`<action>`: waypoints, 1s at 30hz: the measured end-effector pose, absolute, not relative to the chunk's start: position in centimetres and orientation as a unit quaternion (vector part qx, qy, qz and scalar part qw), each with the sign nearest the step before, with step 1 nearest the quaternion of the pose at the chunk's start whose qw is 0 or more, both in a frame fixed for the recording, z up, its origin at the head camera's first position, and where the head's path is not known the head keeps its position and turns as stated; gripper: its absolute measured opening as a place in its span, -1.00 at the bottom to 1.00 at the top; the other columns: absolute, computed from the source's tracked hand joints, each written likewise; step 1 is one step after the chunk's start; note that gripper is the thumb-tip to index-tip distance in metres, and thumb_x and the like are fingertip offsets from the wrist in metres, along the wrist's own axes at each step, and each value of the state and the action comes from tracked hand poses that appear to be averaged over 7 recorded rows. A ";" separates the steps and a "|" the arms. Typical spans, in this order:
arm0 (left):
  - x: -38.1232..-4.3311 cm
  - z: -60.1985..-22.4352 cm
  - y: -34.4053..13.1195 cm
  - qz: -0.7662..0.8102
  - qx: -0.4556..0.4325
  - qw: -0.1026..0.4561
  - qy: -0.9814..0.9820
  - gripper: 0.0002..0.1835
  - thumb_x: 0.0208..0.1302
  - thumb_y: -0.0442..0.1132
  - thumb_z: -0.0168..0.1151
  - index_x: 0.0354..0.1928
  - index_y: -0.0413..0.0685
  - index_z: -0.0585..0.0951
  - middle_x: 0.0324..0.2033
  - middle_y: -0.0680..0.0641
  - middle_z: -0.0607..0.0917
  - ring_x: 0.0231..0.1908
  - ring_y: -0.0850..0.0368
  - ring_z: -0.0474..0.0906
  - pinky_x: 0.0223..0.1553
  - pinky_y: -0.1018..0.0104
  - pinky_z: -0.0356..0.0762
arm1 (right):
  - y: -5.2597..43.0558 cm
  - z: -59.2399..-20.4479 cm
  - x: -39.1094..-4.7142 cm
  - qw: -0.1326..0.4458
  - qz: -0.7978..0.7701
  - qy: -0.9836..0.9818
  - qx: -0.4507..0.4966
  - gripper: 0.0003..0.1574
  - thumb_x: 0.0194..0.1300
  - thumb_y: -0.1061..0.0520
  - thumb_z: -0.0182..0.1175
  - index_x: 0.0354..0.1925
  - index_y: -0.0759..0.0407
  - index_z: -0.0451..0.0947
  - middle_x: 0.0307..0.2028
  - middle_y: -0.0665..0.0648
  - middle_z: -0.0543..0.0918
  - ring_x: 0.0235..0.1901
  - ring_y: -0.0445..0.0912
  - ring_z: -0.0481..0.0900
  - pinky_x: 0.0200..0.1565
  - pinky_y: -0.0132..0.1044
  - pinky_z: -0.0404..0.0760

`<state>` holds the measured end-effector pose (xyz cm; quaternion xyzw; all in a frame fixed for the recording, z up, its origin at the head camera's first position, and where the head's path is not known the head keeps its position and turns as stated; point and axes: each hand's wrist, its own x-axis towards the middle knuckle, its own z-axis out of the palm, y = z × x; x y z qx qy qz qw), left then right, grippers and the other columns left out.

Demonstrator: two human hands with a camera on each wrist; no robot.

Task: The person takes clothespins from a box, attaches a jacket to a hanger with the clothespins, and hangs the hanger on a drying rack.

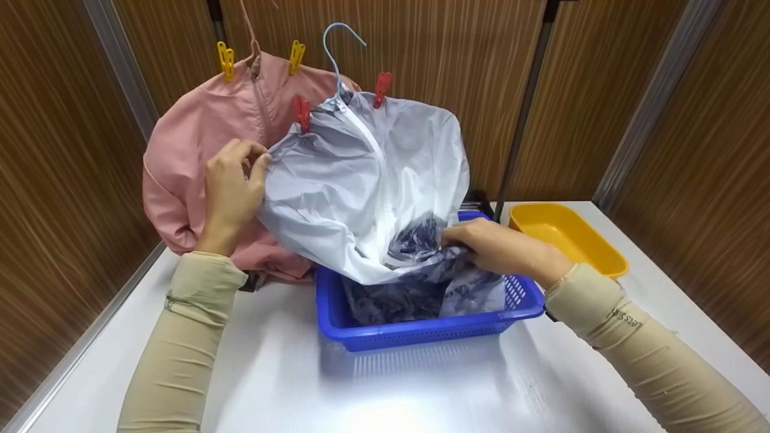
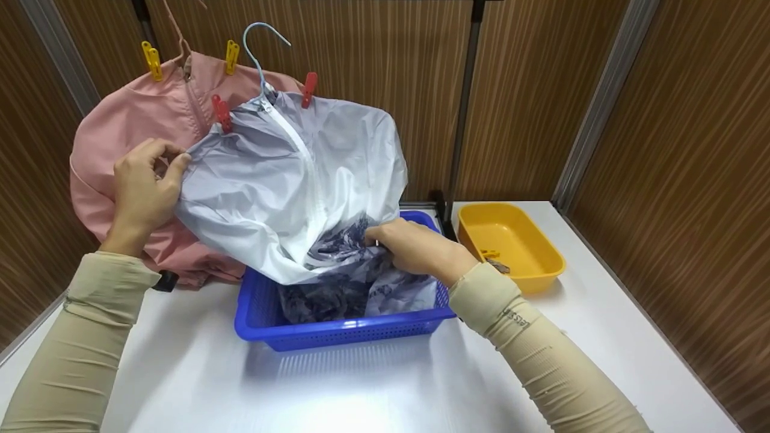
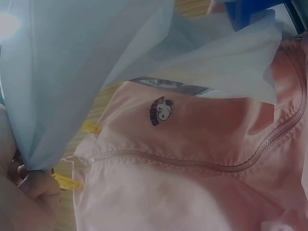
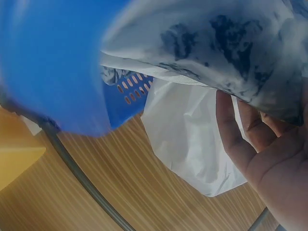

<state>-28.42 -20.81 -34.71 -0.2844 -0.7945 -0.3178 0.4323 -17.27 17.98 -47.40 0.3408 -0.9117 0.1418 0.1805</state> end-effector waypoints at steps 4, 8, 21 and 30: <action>-28.4 -34.8 -20.8 -0.318 -0.288 0.432 -0.793 -0.85 0.44 -0.30 0.34 -0.18 -0.29 0.74 -0.27 -0.28 0.71 -0.27 -0.05 0.54 -0.13 0.23 0.37 | 17.9 -47.3 -17.0 0.198 0.135 -0.908 0.344 -0.55 0.19 0.63 0.12 -0.22 0.14 0.62 -0.30 0.11 0.72 -0.21 0.01 0.69 -0.03 -0.02 0.74; -28.3 -34.8 -20.8 -0.317 -0.290 0.436 -0.791 -0.85 0.43 -0.30 0.35 -0.18 -0.30 0.75 -0.26 -0.29 0.72 -0.27 -0.08 0.56 -0.10 0.20 0.36 | 17.7 -47.2 -16.8 0.201 0.136 -0.910 0.337 -0.51 0.09 0.66 0.10 -0.23 0.15 0.60 -0.29 0.12 0.71 -0.20 0.03 0.69 -0.04 0.00 0.73; -28.0 -34.7 -20.9 -0.321 -0.286 0.420 -0.799 -0.83 0.46 -0.29 0.32 -0.15 -0.32 0.74 -0.22 -0.31 0.72 -0.21 -0.12 0.56 -0.03 0.12 0.42 | 17.5 -46.7 -16.1 0.207 0.148 -0.919 0.302 -0.55 0.16 0.62 0.07 -0.19 0.19 0.62 -0.25 0.21 0.75 -0.18 0.12 0.71 -0.07 0.05 0.71; -27.6 -34.6 -20.7 -0.332 -0.276 0.407 -0.805 -0.83 0.49 -0.30 0.29 -0.13 -0.32 0.73 -0.27 -0.26 0.66 -0.24 0.01 0.49 -0.03 0.13 0.39 | 17.2 -46.8 -15.0 0.216 0.163 -0.927 0.261 -0.54 0.17 0.64 0.04 -0.16 0.23 0.62 -0.22 0.25 0.74 -0.16 0.16 0.71 -0.07 0.12 0.69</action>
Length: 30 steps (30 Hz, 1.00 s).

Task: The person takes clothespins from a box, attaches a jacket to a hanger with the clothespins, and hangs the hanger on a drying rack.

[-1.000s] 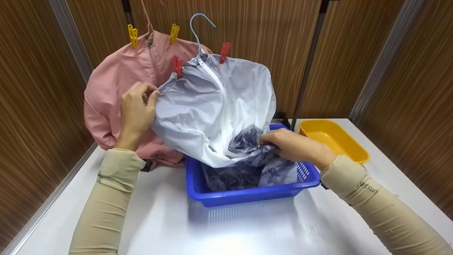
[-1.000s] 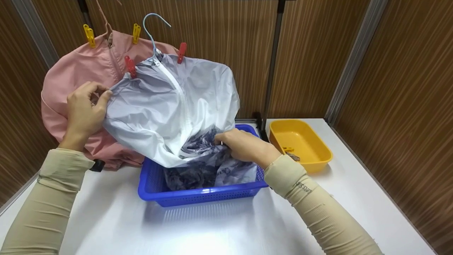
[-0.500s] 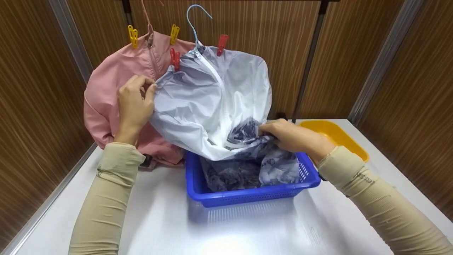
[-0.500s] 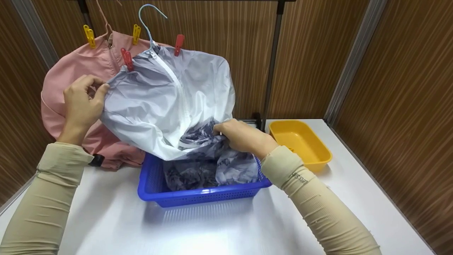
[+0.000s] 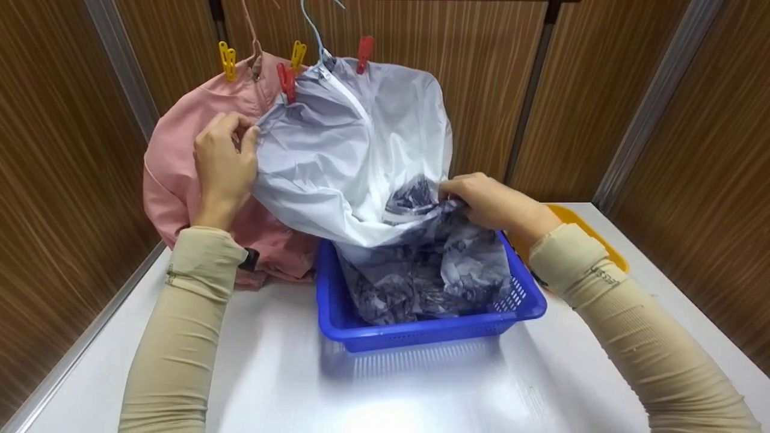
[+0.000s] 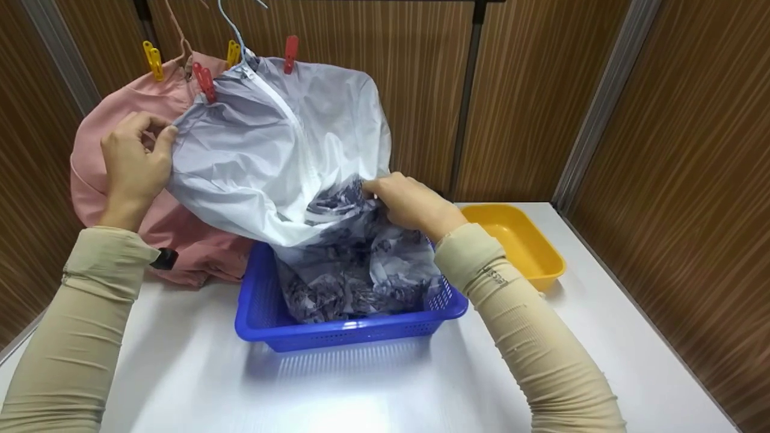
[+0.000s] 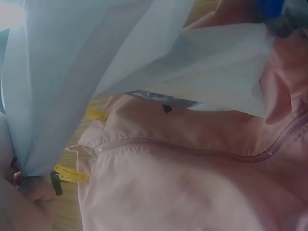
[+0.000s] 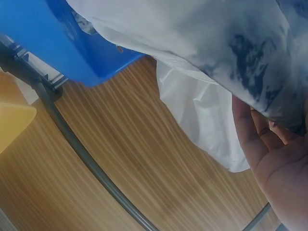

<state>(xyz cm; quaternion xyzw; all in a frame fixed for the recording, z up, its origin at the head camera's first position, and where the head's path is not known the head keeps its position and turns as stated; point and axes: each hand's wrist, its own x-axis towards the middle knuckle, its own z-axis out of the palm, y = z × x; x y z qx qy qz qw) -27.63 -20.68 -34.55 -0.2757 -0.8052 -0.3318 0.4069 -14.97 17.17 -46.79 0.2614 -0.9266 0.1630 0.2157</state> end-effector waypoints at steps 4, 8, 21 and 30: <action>-27.7 -34.2 -20.6 -0.333 -0.271 0.405 -0.807 -0.82 0.49 -0.30 0.28 -0.14 -0.32 0.73 -0.27 -0.26 0.66 -0.21 -0.05 0.50 0.00 0.08 0.39 | 16.9 -46.3 -15.0 0.220 0.164 -0.930 0.244 -0.51 0.13 0.65 0.01 -0.15 0.24 0.62 -0.22 0.27 0.73 -0.16 0.16 0.69 -0.07 0.13 0.66; -27.9 -34.0 -20.6 -0.337 -0.267 0.399 -0.810 -0.81 0.49 -0.29 0.27 -0.13 -0.33 0.73 -0.24 -0.27 0.67 -0.18 -0.10 0.51 0.03 0.05 0.40 | 16.5 -46.0 -14.9 0.224 0.166 -0.935 0.219 -0.52 0.12 0.65 0.03 -0.15 0.24 0.62 -0.20 0.26 0.73 -0.16 0.16 0.68 -0.04 0.14 0.66; -27.6 -34.0 -20.4 -0.347 -0.262 0.382 -0.815 -0.81 0.50 -0.29 0.26 -0.09 -0.32 0.74 -0.30 -0.17 0.61 -0.21 0.02 0.45 0.00 0.09 0.39 | 15.2 -45.9 -14.7 0.242 0.187 -0.940 0.148 -0.53 0.08 0.63 0.04 -0.19 0.21 0.59 -0.27 0.27 0.70 -0.21 0.17 0.62 -0.08 0.16 0.63; -27.2 -34.2 -20.6 -0.355 -0.262 0.363 -0.821 -0.80 0.52 -0.28 0.25 -0.08 -0.29 0.74 -0.22 -0.21 0.68 -0.17 -0.01 0.51 0.01 0.11 0.40 | 14.1 -46.2 -13.8 0.234 0.197 -0.947 0.097 -0.54 0.13 0.60 0.07 -0.13 0.22 0.62 -0.19 0.29 0.73 -0.14 0.23 0.66 -0.04 0.19 0.64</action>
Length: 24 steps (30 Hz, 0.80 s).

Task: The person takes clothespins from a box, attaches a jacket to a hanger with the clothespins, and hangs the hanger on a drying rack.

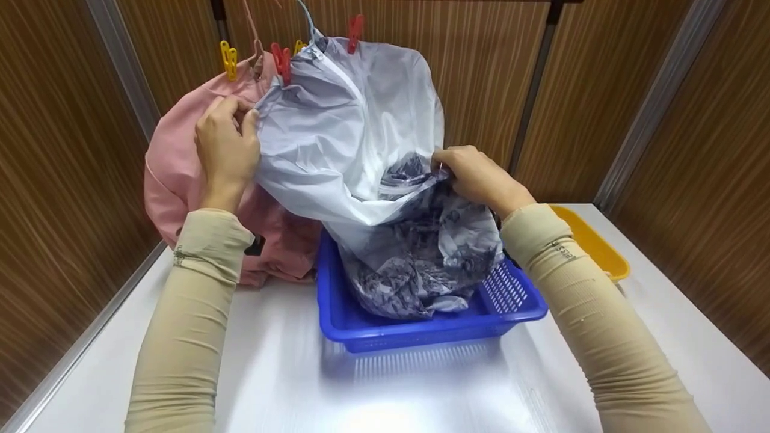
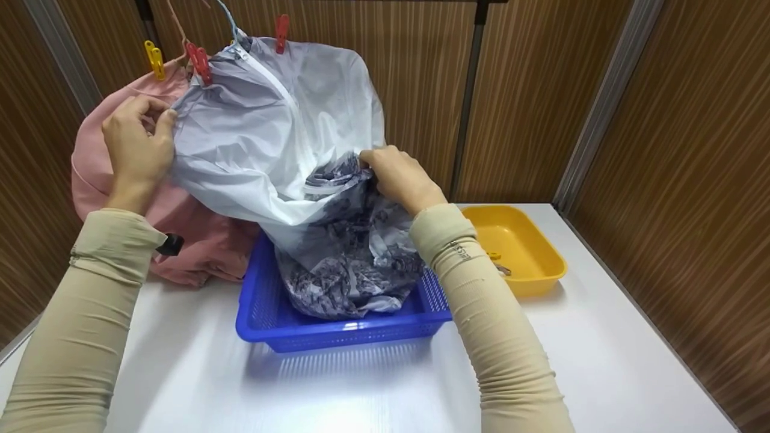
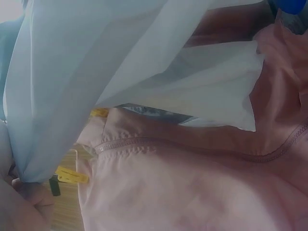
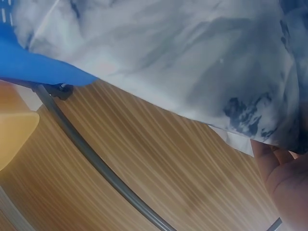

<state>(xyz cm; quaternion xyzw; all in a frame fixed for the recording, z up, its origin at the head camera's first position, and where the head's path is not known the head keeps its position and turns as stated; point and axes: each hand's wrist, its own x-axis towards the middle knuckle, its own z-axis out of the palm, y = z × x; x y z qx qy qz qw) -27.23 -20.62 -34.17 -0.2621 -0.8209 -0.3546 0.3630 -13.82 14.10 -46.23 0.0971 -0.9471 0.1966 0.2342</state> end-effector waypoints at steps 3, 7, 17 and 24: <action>-27.1 -34.1 -20.7 -0.355 -0.264 0.360 -0.822 -0.81 0.52 -0.28 0.25 -0.08 -0.28 0.75 -0.19 -0.22 0.70 -0.12 -0.06 0.54 0.04 0.09 0.42 | 13.8 -46.1 -13.6 0.235 0.195 -0.949 0.083 -0.55 0.15 0.59 0.07 -0.11 0.22 0.63 -0.16 0.29 0.73 -0.11 0.23 0.67 -0.02 0.19 0.65; -27.1 -34.0 -20.7 -0.356 -0.265 0.359 -0.821 -0.80 0.52 -0.26 0.24 -0.08 -0.25 0.75 -0.17 -0.22 0.71 -0.10 -0.08 0.56 0.05 0.10 0.43 | 13.5 -45.6 -13.3 0.240 0.192 -0.949 0.067 -0.51 0.12 0.60 0.06 -0.09 0.22 0.63 -0.12 0.30 0.75 -0.05 0.25 0.68 0.02 0.21 0.64; -27.1 -34.0 -20.8 -0.369 -0.271 0.350 -0.817 -0.80 0.52 -0.26 0.23 -0.07 -0.25 0.74 -0.14 -0.22 0.69 -0.06 -0.10 0.56 0.08 0.07 0.42 | 12.5 -44.7 -12.4 0.287 0.203 -0.936 0.018 -0.51 0.13 0.59 0.02 -0.11 0.22 0.66 -0.12 0.29 0.73 -0.07 0.24 0.68 -0.01 0.19 0.65; -26.9 -34.1 -21.1 -0.376 -0.283 0.350 -0.810 -0.81 0.50 -0.26 0.25 -0.09 -0.26 0.73 -0.17 -0.24 0.68 -0.08 -0.16 0.56 0.06 0.03 0.42 | 11.8 -43.9 -11.9 0.303 0.200 -0.932 -0.014 -0.55 0.22 0.56 0.02 -0.11 0.20 0.66 -0.12 0.29 0.71 -0.06 0.25 0.68 -0.02 0.20 0.65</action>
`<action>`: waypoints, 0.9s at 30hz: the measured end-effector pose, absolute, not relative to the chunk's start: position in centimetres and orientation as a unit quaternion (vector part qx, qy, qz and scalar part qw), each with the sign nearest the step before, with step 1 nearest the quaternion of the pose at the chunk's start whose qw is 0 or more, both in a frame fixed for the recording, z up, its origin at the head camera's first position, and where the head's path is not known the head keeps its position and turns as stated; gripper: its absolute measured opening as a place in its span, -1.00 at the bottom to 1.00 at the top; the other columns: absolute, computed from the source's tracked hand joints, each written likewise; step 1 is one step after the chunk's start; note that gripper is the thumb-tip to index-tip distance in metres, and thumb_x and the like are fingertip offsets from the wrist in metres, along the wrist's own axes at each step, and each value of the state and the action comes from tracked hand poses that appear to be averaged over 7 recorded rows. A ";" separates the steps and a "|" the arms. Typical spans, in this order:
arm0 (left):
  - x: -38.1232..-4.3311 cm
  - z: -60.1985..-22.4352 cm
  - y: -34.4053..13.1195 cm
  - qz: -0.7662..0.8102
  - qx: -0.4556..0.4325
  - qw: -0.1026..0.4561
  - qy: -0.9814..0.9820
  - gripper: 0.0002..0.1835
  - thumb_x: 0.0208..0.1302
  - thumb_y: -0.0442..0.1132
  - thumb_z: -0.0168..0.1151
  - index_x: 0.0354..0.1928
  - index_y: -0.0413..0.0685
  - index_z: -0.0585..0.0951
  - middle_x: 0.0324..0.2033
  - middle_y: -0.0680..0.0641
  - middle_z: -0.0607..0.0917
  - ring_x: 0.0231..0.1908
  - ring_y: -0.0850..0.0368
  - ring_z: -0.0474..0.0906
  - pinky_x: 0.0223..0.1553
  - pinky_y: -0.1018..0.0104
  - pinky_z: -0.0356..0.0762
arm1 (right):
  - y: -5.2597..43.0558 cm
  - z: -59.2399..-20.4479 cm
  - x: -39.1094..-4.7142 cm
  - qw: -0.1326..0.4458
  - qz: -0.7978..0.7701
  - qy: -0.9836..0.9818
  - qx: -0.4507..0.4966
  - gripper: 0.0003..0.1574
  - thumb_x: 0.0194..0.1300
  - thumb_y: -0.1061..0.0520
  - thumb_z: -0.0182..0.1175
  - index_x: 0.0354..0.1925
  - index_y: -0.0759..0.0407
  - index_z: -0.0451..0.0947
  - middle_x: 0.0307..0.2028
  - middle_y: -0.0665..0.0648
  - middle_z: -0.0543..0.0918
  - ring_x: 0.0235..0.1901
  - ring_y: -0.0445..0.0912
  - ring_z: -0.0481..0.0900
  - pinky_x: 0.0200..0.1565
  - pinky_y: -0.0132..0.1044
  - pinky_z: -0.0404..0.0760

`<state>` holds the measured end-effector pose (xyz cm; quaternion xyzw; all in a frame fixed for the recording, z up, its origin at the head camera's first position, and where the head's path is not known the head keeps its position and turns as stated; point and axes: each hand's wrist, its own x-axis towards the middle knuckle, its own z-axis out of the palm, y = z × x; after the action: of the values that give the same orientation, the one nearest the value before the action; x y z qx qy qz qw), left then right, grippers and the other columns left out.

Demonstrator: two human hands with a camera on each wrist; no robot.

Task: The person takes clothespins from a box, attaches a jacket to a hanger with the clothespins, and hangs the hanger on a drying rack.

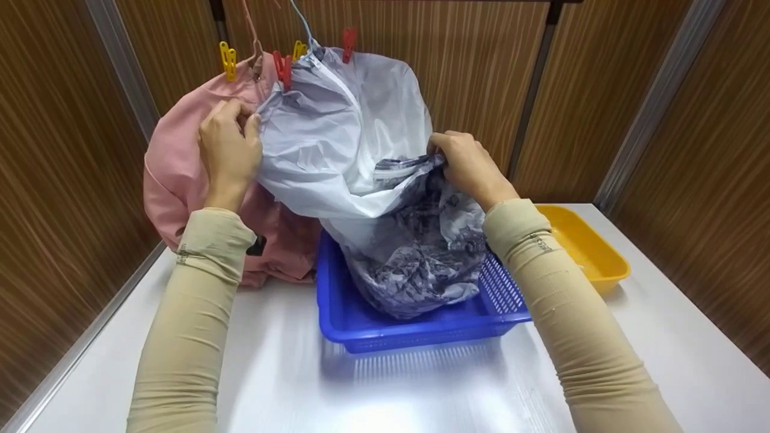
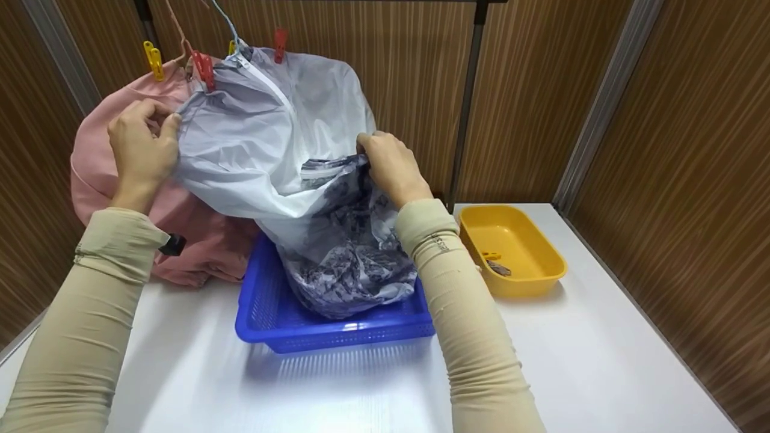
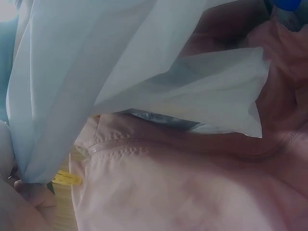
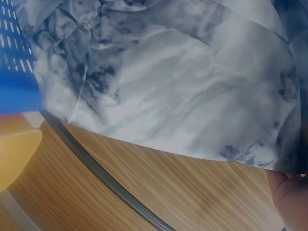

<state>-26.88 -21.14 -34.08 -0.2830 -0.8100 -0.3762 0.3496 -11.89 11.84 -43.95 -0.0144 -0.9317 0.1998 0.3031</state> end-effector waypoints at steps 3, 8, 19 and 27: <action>-26.9 -34.4 -21.3 -0.374 -0.286 0.346 -0.812 -0.82 0.49 -0.27 0.27 -0.11 -0.27 0.73 -0.19 -0.25 0.68 -0.09 -0.16 0.55 0.06 0.02 0.42 | 11.7 -44.3 -12.1 0.290 0.202 -0.935 -0.017 -0.56 0.24 0.55 0.03 -0.09 0.21 0.67 -0.10 0.29 0.72 -0.04 0.24 0.68 0.00 0.20 0.66; -26.8 -34.5 -21.5 -0.375 -0.296 0.336 -0.812 -0.82 0.46 -0.29 0.30 -0.14 -0.32 0.75 -0.28 -0.21 0.66 -0.18 -0.08 0.52 0.04 0.06 0.41 | 11.6 -44.9 -12.2 0.260 0.202 -0.944 -0.019 -0.55 0.20 0.56 0.05 -0.09 0.20 0.66 -0.07 0.26 0.75 -0.05 0.20 0.68 0.01 0.17 0.66; -25.7 -34.6 -22.1 -0.388 -0.302 0.302 -0.817 -0.82 0.44 -0.28 0.37 -0.06 -0.22 0.82 -0.38 0.07 0.53 -0.30 0.25 0.38 -0.03 0.32 0.32 | 11.3 -46.0 -11.5 0.213 0.183 -0.960 0.021 -0.56 0.15 0.54 0.15 -0.06 0.22 0.67 -0.11 0.29 0.77 -0.09 0.21 0.70 -0.03 0.18 0.68; -24.9 -35.5 -23.1 -0.394 -0.304 0.283 -0.820 -0.77 0.40 -0.29 0.41 0.03 -0.21 0.80 -0.32 -0.03 0.60 -0.27 0.21 0.42 -0.05 0.37 0.34 | 10.9 -47.1 -10.2 0.148 0.165 -0.971 0.089 -0.67 0.20 0.32 0.44 -0.05 0.28 0.63 -0.15 0.32 0.78 -0.11 0.24 0.73 0.02 0.16 0.71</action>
<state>-24.94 -23.09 -35.51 -0.3044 -0.8198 -0.3940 0.2830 -10.21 10.86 -47.14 0.0886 -0.9711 0.1648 0.1485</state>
